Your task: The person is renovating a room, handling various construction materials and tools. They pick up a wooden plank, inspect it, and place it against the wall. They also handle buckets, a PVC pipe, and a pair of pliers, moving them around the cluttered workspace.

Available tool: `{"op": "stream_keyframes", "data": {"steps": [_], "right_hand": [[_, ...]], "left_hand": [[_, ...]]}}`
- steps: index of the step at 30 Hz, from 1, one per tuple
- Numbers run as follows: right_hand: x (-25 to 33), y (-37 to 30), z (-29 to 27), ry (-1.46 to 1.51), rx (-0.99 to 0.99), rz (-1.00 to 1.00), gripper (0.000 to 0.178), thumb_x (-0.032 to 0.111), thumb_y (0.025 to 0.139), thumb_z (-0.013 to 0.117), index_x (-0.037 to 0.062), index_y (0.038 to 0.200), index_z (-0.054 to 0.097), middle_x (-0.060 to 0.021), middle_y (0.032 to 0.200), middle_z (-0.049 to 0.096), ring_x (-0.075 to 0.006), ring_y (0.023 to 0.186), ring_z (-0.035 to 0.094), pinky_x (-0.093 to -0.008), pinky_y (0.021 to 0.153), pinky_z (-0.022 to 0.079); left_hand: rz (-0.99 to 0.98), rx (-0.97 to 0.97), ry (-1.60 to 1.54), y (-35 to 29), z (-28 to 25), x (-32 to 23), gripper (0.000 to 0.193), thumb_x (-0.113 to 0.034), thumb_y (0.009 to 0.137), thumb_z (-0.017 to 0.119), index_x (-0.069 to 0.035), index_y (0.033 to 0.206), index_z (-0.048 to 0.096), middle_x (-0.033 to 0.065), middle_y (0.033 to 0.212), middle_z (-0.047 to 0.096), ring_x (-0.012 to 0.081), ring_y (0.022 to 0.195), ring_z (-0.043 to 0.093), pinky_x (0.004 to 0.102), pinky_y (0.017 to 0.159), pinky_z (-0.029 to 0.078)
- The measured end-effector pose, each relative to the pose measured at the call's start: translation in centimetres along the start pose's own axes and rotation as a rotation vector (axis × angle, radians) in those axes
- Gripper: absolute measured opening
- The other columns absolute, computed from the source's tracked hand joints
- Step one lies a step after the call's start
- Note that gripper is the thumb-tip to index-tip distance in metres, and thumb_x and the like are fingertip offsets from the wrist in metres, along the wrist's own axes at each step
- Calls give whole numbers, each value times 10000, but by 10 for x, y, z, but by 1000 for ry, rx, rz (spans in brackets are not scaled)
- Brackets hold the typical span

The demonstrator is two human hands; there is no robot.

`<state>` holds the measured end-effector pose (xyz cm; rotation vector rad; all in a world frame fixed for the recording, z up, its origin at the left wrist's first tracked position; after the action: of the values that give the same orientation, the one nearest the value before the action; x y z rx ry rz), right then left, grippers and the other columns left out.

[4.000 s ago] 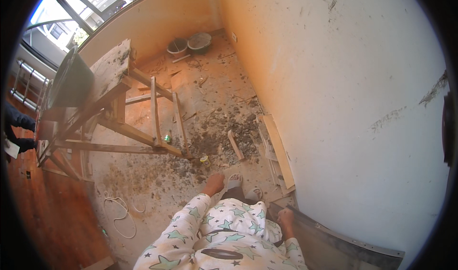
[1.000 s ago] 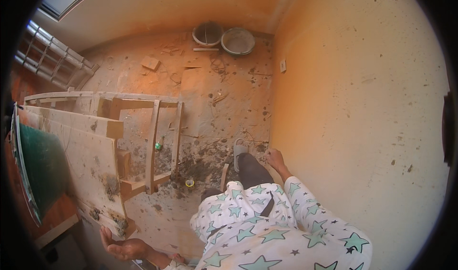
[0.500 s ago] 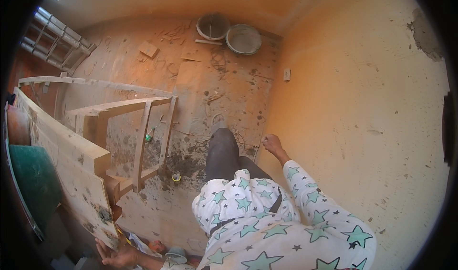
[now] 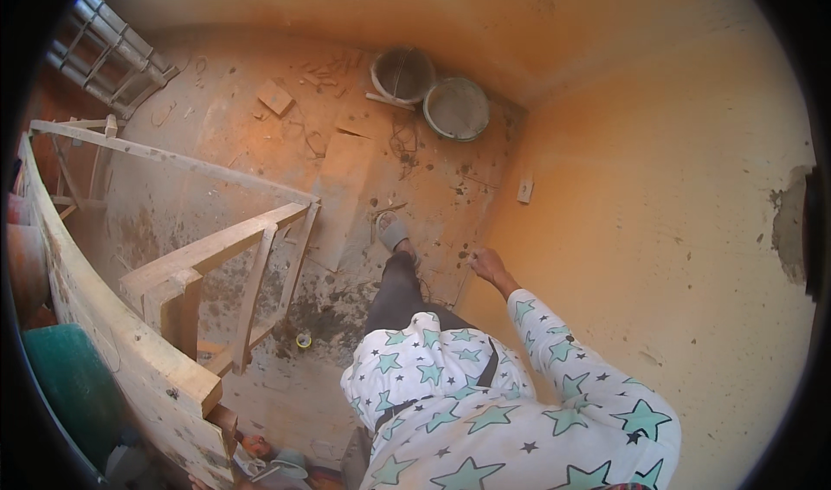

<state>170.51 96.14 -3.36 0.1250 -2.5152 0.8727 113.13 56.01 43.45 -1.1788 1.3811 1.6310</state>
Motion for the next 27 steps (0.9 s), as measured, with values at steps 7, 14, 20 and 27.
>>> {"op": "stream_keyframes", "data": {"steps": [7,14,20,27], "right_hand": [[20,76,-57,90,-39,-20,210,207,855,617,11,880,688,-229,823,698,-399,778,685,-470,717,528],[28,95,-83,5,-103,-77,235,227,855,606,1,879,668,-246,865,689,-427,804,671,-485,725,514],[27,100,-108,-61,-92,2,266,249,857,599,2,908,685,-260,921,693,-449,910,666,-499,771,511],[28,142,-152,-131,-143,33,270,272,848,608,22,896,700,-255,930,694,-454,918,662,-503,786,520]], "left_hand": [[-118,-222,-176,6,-10,13,733,-685,975,476,-8,1187,662,210,1300,646,425,1236,574,622,1026,454],[-107,-223,-213,7,-11,19,718,-678,970,500,-15,1194,658,208,1307,644,415,1249,572,622,1026,455],[-143,-304,-240,-8,-43,39,693,-641,981,499,-10,1242,617,210,1346,613,403,1282,551,605,1053,444],[-511,-554,-168,-95,-129,127,656,-523,1034,449,25,1394,480,223,1469,508,381,1368,485,543,1147,403]]}}
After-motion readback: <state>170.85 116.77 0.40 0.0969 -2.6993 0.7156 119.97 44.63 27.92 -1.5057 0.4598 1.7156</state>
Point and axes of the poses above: each hand's wrist, its own y-axis towards the middle knuckle, its own z-axis out of the palm, x = y × z, the point moved 6 cm from there along y, towards the middle knuckle
